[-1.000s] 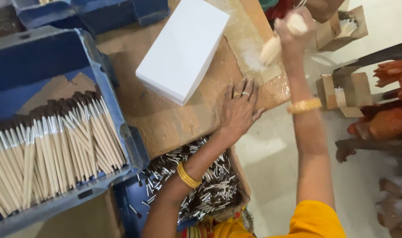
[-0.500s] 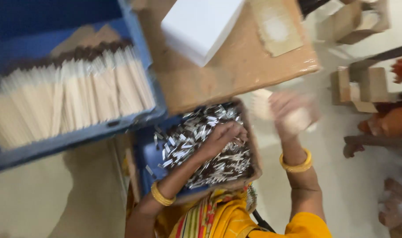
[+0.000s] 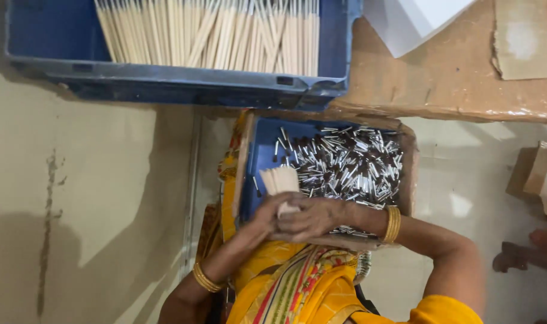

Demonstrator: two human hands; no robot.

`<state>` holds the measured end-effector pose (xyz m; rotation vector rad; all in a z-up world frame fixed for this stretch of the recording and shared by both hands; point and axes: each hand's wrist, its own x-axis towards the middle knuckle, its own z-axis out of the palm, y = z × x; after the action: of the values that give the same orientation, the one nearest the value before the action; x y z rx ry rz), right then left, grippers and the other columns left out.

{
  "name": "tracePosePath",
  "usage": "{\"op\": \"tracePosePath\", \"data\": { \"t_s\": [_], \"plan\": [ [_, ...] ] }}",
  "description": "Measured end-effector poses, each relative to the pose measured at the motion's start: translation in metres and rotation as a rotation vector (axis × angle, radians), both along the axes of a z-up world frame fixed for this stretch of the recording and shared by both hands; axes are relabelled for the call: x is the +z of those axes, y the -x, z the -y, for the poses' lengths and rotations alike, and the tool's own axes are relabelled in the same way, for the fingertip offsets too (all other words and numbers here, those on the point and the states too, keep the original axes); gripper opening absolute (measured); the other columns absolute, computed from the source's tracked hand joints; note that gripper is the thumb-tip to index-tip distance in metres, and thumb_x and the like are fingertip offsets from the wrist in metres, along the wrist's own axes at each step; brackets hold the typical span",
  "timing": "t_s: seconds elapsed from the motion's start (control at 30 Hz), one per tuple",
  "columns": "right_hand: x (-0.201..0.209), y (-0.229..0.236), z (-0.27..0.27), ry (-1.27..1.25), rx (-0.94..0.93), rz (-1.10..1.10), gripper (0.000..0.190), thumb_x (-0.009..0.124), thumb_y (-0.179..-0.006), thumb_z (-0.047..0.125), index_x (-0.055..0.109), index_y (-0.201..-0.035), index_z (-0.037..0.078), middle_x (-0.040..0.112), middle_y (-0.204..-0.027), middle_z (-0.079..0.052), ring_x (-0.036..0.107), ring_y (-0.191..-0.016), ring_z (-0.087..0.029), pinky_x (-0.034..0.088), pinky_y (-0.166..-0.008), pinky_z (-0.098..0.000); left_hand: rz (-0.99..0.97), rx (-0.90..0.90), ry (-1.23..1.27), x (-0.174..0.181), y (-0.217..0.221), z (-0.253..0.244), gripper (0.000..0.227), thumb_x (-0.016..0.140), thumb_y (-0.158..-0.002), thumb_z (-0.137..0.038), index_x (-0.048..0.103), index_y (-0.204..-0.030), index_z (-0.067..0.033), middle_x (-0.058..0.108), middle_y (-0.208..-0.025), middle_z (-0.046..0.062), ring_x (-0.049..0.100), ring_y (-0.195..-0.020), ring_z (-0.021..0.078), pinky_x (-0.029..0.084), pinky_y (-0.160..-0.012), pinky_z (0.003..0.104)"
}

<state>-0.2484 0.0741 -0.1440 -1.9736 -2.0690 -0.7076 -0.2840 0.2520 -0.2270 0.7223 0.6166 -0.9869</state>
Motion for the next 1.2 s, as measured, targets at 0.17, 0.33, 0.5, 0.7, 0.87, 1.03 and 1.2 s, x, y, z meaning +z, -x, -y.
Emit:
{"op": "tracePosePath", "data": {
  "t_s": [0.17, 0.33, 0.5, 0.7, 0.87, 1.03, 1.2],
  "plan": [
    [-0.069, -0.013, 0.004, 0.048, -0.415, -0.803, 0.049, 0.070, -0.095, 0.037, 0.055, -0.134, 0.012, 0.054, -0.151, -0.013, 0.050, -0.138, -0.025, 0.035, -0.119, -0.0532, 0.417, 0.367, -0.042, 0.059, -0.018, -0.055, 0.033, 0.075, -0.086, -0.002, 0.062, -0.116, 0.0011, 0.071, -0.099, 0.013, 0.072, -0.087, 0.0221, 0.062, -0.076, 0.035],
    [-0.044, -0.030, -0.066, 0.586, -0.467, -0.558, 0.078, 0.068, -0.074, 0.050, 0.054, -0.140, 0.012, 0.041, -0.154, -0.018, 0.028, -0.149, -0.034, 0.013, -0.121, -0.0609, 0.731, 0.293, -0.388, 0.079, -0.014, -0.058, 0.029, 0.076, -0.086, -0.003, 0.065, -0.113, 0.0018, 0.072, -0.096, 0.011, 0.072, -0.087, 0.0187, 0.061, -0.078, 0.032],
    [-0.091, -0.011, -0.033, 0.702, -0.922, -0.382, 0.053, 0.060, -0.087, 0.039, 0.052, -0.133, 0.014, 0.043, -0.150, -0.022, 0.027, -0.148, -0.038, 0.012, -0.118, -0.0636, 0.785, 0.026, -0.481, 0.041, 0.004, -0.043, 0.042, 0.081, -0.080, -0.009, 0.064, -0.117, 0.0012, 0.073, -0.099, 0.007, 0.069, -0.088, 0.0136, 0.058, -0.076, 0.029],
    [-0.069, -0.026, 0.034, 0.837, -1.214, -0.447, 0.036, 0.053, -0.095, 0.021, 0.052, -0.128, 0.007, 0.044, -0.150, -0.019, 0.034, -0.146, -0.034, 0.021, -0.117, -0.0595, 0.667, -0.040, -0.216, 0.036, 0.010, -0.046, 0.044, 0.081, -0.081, -0.010, 0.066, -0.121, 0.0026, 0.072, -0.103, 0.006, 0.068, -0.092, 0.0133, 0.057, -0.081, 0.028],
    [-0.028, -0.030, 0.040, 0.669, -1.275, -0.485, 0.041, 0.055, -0.090, 0.031, 0.058, -0.125, 0.009, 0.054, -0.140, -0.015, 0.043, -0.138, -0.030, 0.031, -0.111, -0.0570, 0.638, -0.174, -0.143, 0.019, 0.016, -0.047, 0.049, 0.082, -0.080, -0.010, 0.065, -0.125, 0.0021, 0.071, -0.105, 0.005, 0.066, -0.095, 0.0122, 0.056, -0.083, 0.028],
    [-0.024, -0.066, -0.003, 0.376, -1.263, -0.657, 0.029, 0.057, -0.098, 0.034, 0.066, -0.115, 0.012, 0.067, -0.111, -0.011, 0.056, -0.117, -0.030, 0.038, -0.100, -0.0608, 0.553, -0.170, -0.212, 0.024, 0.016, -0.042, 0.049, 0.081, -0.079, -0.011, 0.065, -0.124, -0.0005, 0.073, -0.104, 0.006, 0.068, -0.091, 0.0123, 0.058, -0.079, 0.027],
    [-0.075, -0.109, -0.042, 0.174, -0.943, -0.426, 0.039, 0.059, -0.096, 0.032, 0.067, -0.115, -0.001, 0.067, -0.110, -0.020, 0.063, -0.098, -0.032, 0.054, -0.067, -0.0429, 0.557, 0.015, -0.230, 0.025, 0.008, -0.040, 0.049, 0.080, -0.082, -0.011, 0.061, -0.125, 0.0031, 0.071, -0.100, 0.009, 0.070, -0.084, 0.0162, 0.062, -0.070, 0.032]
  ]
}}
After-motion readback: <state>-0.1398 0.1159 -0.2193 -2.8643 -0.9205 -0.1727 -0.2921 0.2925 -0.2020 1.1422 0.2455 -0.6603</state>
